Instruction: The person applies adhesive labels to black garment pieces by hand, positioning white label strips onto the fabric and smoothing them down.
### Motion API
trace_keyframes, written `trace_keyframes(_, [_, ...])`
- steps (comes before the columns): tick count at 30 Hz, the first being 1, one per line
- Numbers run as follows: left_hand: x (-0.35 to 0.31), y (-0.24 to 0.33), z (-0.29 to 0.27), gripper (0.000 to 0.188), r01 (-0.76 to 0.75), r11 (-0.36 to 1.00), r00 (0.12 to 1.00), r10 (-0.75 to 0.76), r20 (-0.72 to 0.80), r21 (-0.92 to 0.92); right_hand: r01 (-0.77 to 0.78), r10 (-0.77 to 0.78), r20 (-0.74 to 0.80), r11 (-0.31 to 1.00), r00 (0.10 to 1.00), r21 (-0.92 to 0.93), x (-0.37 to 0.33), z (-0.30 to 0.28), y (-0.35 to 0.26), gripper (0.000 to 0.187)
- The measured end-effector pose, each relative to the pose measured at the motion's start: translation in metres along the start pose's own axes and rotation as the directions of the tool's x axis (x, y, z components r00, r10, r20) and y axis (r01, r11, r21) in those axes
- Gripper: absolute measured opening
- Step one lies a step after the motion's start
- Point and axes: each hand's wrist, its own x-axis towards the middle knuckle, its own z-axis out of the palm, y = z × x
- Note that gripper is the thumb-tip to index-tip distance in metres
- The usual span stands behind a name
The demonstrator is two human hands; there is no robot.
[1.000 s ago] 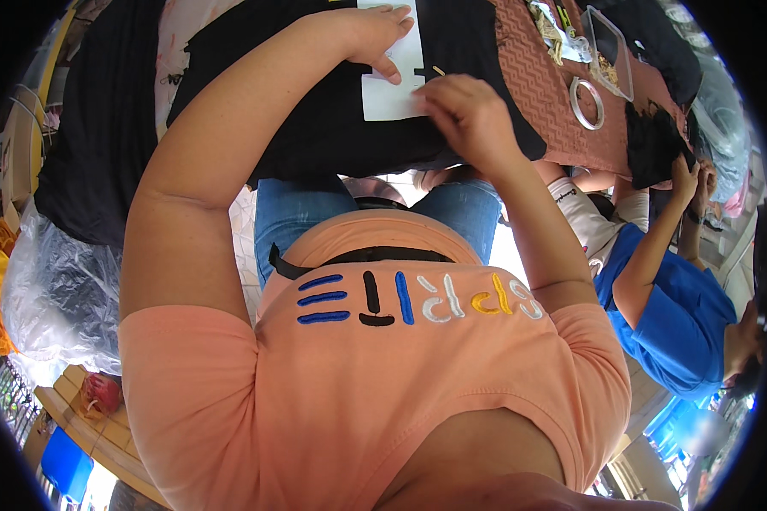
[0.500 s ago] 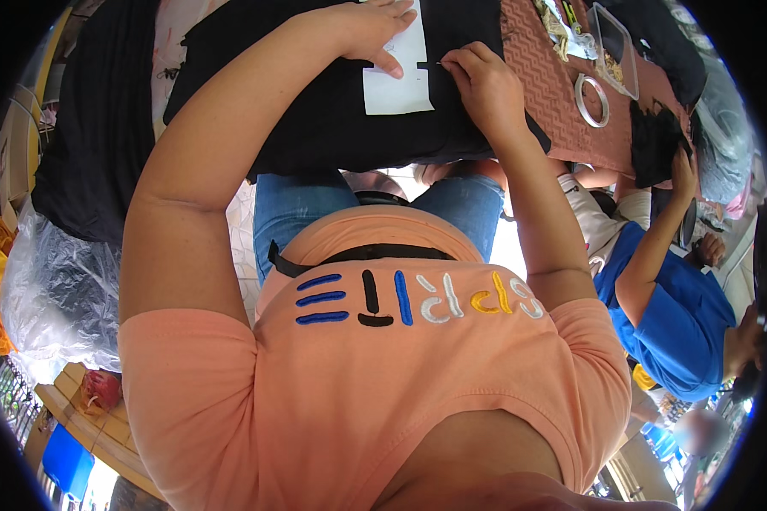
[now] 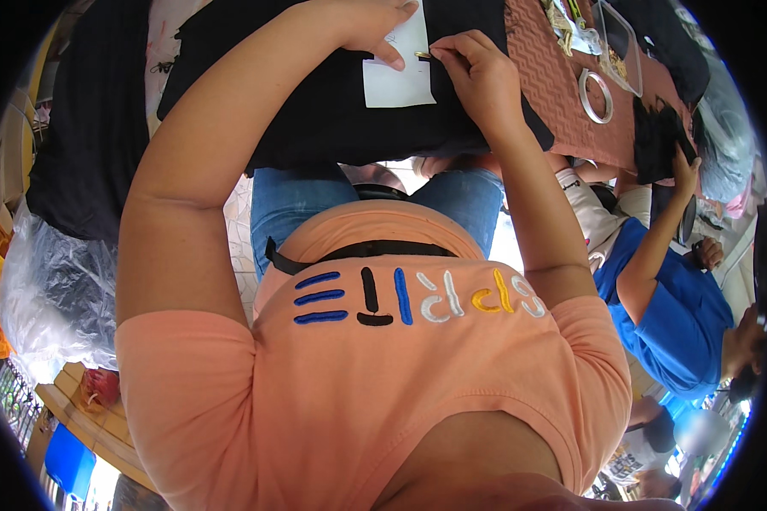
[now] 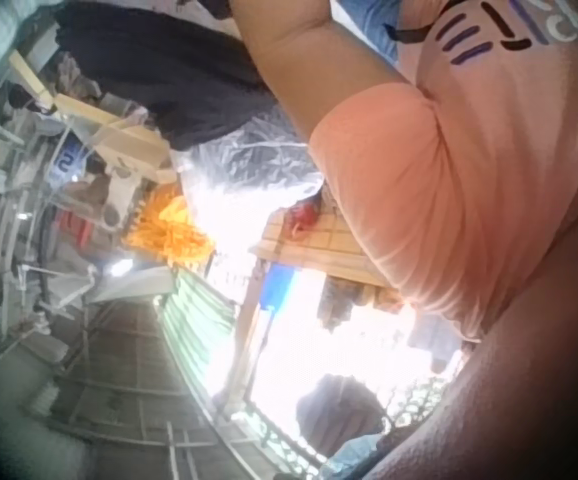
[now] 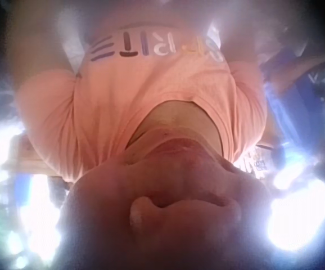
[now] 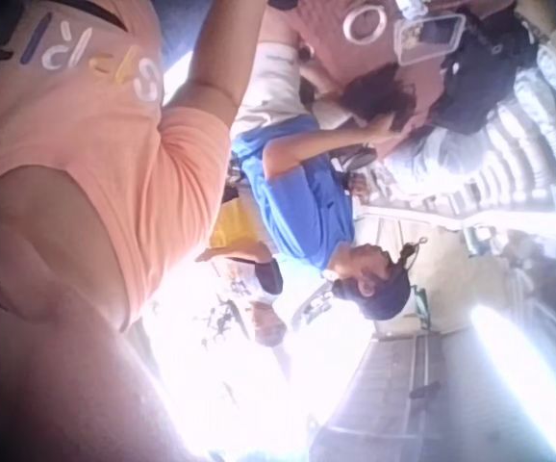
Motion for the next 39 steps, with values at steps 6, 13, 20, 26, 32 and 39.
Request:
trace_keyframes(6, [0.006, 0.0, 0.006, 0.107, 0.005, 0.998, 1.0, -0.005, -0.001, 0.055, -0.006, 0.008, 0.087, 1.0, 0.996, -0.017, 0.002, 0.004, -0.001, 0.011])
trace_keyframes(13, [0.005, 0.0, 0.004, 0.108, 0.01, 0.999, 1.0, -0.01, 0.009, 0.044, 0.104, -0.09, 0.15, 0.991, 0.985, -0.088, 0.008, -0.01, 0.011, 0.012])
trace_keyframes(20, [0.005, 0.0, 0.004, 0.108, 0.006, 1.0, 1.0, -0.007, 0.01, 0.028, -0.092, 0.102, 0.154, 0.993, 0.983, -0.067, 0.005, -0.007, 0.007, 0.015])
trace_keyframes(26, [0.008, -0.002, 0.007, 0.108, 0.02, 0.999, 1.0, -0.021, 0.011, 0.051, -0.026, 0.044, 0.194, 0.995, 0.98, -0.094, 0.007, -0.005, 0.012, 0.014])
trace_keyframes(32, [0.006, 0.002, 0.003, 0.108, 0.021, 0.999, 1.0, -0.021, 0.011, 0.036, 0.027, -0.009, 0.144, 0.992, 0.99, -0.127, 0.01, 0.0, 0.023, 0.009])
trace_keyframes(39, [0.01, -0.003, 0.009, 0.107, 0.035, 0.997, 0.999, -0.036, 0.016, 0.072, 0.265, -0.258, 0.068, 0.957, 0.964, -0.116, 0.025, 0.013, 0.015, 0.009])
